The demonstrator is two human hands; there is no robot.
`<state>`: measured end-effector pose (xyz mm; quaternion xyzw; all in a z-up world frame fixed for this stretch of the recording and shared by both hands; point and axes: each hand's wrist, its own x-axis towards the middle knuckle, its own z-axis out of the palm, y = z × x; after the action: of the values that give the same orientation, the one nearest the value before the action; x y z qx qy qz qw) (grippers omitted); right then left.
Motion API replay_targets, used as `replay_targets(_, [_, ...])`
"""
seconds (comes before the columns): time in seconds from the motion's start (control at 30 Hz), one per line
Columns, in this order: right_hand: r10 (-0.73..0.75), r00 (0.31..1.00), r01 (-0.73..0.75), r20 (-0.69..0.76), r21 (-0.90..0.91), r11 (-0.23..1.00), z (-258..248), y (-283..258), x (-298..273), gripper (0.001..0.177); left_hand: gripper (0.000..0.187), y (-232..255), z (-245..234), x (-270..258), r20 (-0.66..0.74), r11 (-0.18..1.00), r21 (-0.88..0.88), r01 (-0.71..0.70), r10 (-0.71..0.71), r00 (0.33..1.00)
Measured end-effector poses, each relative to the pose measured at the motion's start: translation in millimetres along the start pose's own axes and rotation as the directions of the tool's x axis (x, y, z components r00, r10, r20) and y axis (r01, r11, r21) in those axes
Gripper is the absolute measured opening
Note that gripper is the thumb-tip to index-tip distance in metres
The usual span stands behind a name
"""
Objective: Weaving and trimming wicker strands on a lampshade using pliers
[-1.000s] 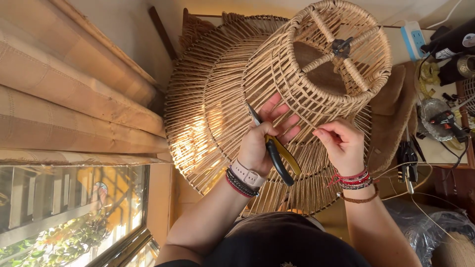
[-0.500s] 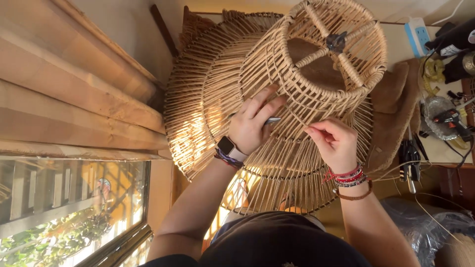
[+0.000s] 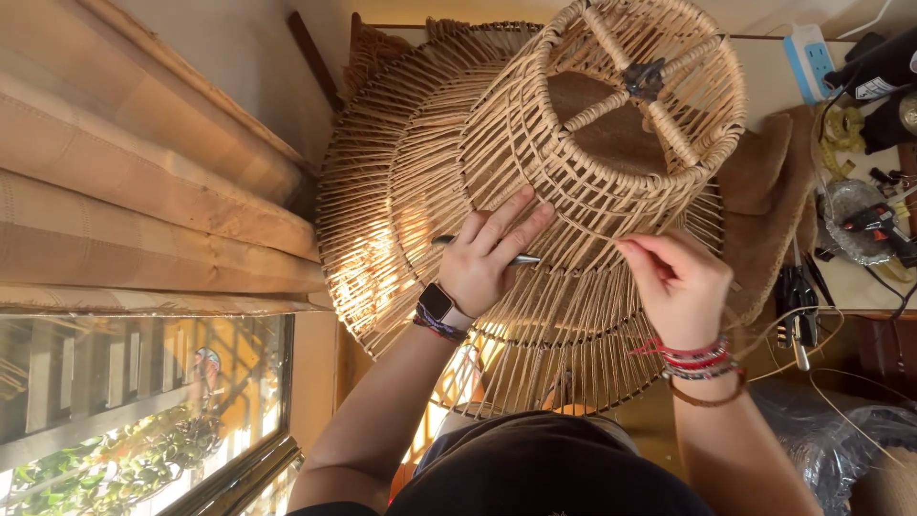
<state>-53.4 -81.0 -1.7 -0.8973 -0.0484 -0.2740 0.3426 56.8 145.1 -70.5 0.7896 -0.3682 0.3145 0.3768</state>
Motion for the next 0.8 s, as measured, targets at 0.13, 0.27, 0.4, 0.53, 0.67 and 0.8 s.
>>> replay_targets(0.13, [0.017, 1.000, -0.010, 0.017, -0.334, 0.942, -49, -20, -9, 0.011, 0.076, 18, -7, -3, 0.115, 0.999, -0.039, 0.009, -0.005, 0.993])
replay_targets(0.27, [0.011, 0.982, 0.072, 0.187, -0.430, 0.900, -78, -22, -26, 0.010, 0.046, 89, -10, 5, 0.086, 0.963, -0.260, -0.070, 0.095, 0.992])
replay_targets(0.4, [-0.035, 0.957, 0.168, 0.287, -0.453, 0.876, -105, -47, -32, 0.005, 0.053, 159, -7, 17, 0.371, 0.892, -0.438, 0.107, 0.072, 0.926])
replay_targets(0.53, [0.044, 0.976, 0.072, 0.213, -0.505, 0.860, -184, 4, -66, 0.009, 0.015, 151, 19, 10, 0.242, 0.963, -0.219, 0.157, -0.102, 0.965])
replay_targets(0.67, [0.075, 0.993, -0.003, 0.094, -0.605, 0.796, -229, 21, -80, 0.021, 0.019, 176, 17, 13, 0.301, 0.966, 0.035, 0.256, -0.255, 0.919])
replay_targets(0.8, [-0.172, 0.924, 0.302, 0.342, -0.375, 0.876, -189, -23, -64, 0.012, 0.038, 266, -13, 34, 0.496, 0.882, -0.337, 0.329, -0.130, 0.858])
